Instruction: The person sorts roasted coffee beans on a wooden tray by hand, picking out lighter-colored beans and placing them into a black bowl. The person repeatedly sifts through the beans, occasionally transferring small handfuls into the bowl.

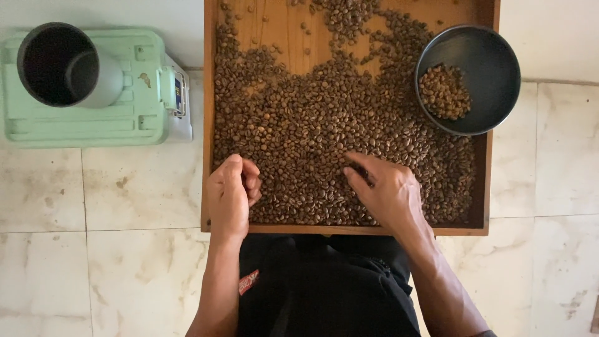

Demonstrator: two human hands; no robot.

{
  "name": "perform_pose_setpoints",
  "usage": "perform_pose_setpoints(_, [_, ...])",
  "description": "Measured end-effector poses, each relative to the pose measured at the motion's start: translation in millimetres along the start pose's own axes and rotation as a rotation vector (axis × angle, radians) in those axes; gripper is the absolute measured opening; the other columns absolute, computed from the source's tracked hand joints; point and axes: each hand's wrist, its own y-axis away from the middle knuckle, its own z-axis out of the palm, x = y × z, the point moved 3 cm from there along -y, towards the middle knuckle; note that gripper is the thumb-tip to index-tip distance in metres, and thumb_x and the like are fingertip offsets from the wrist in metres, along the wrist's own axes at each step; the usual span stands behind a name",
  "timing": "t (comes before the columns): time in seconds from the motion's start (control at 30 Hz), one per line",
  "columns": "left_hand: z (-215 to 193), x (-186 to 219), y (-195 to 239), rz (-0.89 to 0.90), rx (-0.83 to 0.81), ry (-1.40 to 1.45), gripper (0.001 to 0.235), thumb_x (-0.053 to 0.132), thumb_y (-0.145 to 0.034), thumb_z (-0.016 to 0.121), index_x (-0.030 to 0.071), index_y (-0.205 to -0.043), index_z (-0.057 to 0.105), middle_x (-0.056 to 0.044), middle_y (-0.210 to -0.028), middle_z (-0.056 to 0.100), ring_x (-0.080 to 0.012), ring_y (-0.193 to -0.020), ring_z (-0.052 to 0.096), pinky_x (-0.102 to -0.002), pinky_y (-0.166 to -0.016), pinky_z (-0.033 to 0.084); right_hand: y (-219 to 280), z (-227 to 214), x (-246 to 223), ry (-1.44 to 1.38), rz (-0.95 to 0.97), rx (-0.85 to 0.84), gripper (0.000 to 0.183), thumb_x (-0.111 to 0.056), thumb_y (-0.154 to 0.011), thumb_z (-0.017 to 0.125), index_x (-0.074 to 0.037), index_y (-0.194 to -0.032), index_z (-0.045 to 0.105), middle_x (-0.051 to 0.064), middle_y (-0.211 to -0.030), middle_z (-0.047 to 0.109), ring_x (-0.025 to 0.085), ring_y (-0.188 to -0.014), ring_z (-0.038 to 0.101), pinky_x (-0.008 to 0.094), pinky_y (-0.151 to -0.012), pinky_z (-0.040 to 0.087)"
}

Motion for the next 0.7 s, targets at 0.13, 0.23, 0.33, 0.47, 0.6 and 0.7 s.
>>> perform_pose_setpoints(0.13, [-9.5,-3.1,-1.7,0.035,-0.011,-0.019,0.043,0.018,-0.115,0.034,0.007,-0.084,0.061,-0.004,-0.065,0.042,-0.0105,-0.052,0.039,-0.027,-0.046,0.035,5.0,-7.0,3.8,0.082,0.023,-0.045,0.021,-0.031,-0.093,0.072,-0.024,-0.109,0.083,0.008,-0.061,0.071,0.029,-0.061,0.071,0.042,-0.061,0.055])
perform_pose_setpoints(0.23, [-15.6,-6.4,-2.8,-0.011,0.055,0.014,0.040,0.018,-0.112,0.037,0.005,-0.082,0.059,-0.006,-0.065,0.041,-0.0125,-0.053,0.040,-0.026,-0.046,0.035,11.5,-10.6,4.1,0.031,0.023,0.002,0.028,-0.016,-0.087,0.067,-0.020,-0.111,0.080,0.007,-0.047,0.049,0.030,-0.050,0.056,0.042,-0.055,0.047])
perform_pose_setpoints(0.33, [-17.9,-4.6,-2.7,-0.022,0.102,0.025,0.037,0.017,-0.109,0.039,0.004,-0.080,0.059,-0.006,-0.064,0.042,-0.0128,-0.051,0.041,-0.026,-0.044,0.034,14.0,-3.7,-5.2,-0.004,-0.016,0.037,0.030,-0.014,-0.087,0.065,-0.016,-0.112,0.080,0.013,-0.046,0.044,0.038,-0.051,0.056,0.048,-0.055,0.046])
perform_pose_setpoints(0.47, [-23.4,-9.2,-0.1,0.003,0.085,0.058,0.041,0.018,-0.112,0.039,0.004,-0.081,0.060,-0.006,-0.064,0.041,-0.0120,-0.051,0.041,-0.025,-0.045,0.034,25.3,23.7,-22.9,-0.030,-0.175,0.022,0.022,-0.026,-0.086,0.076,-0.024,-0.107,0.083,0.007,-0.062,0.067,0.033,-0.067,0.072,0.044,-0.063,0.056])
perform_pose_setpoints(0.6, [-23.1,-7.1,4.2,0.010,0.035,-0.014,0.043,0.017,-0.114,0.037,0.003,-0.081,0.061,-0.006,-0.063,0.041,-0.0121,-0.052,0.040,-0.026,-0.045,0.034,32.6,31.5,-17.7,-0.023,-0.187,0.021,0.018,-0.028,-0.088,0.076,-0.024,-0.103,0.084,0.004,-0.089,0.083,0.030,-0.087,0.078,0.041,-0.073,0.061])
perform_pose_setpoints(0.7, [-16.6,-20.5,2.6,-0.022,-0.034,-0.026,0.044,0.018,-0.113,0.040,0.002,-0.080,0.063,-0.007,-0.061,0.043,-0.0125,-0.050,0.041,-0.025,-0.044,0.037,25.3,15.7,13.6,0.042,-0.123,0.163,0.015,-0.031,-0.091,0.077,-0.025,-0.103,0.084,0.002,-0.095,0.081,0.026,-0.093,0.076,0.041,-0.076,0.059])
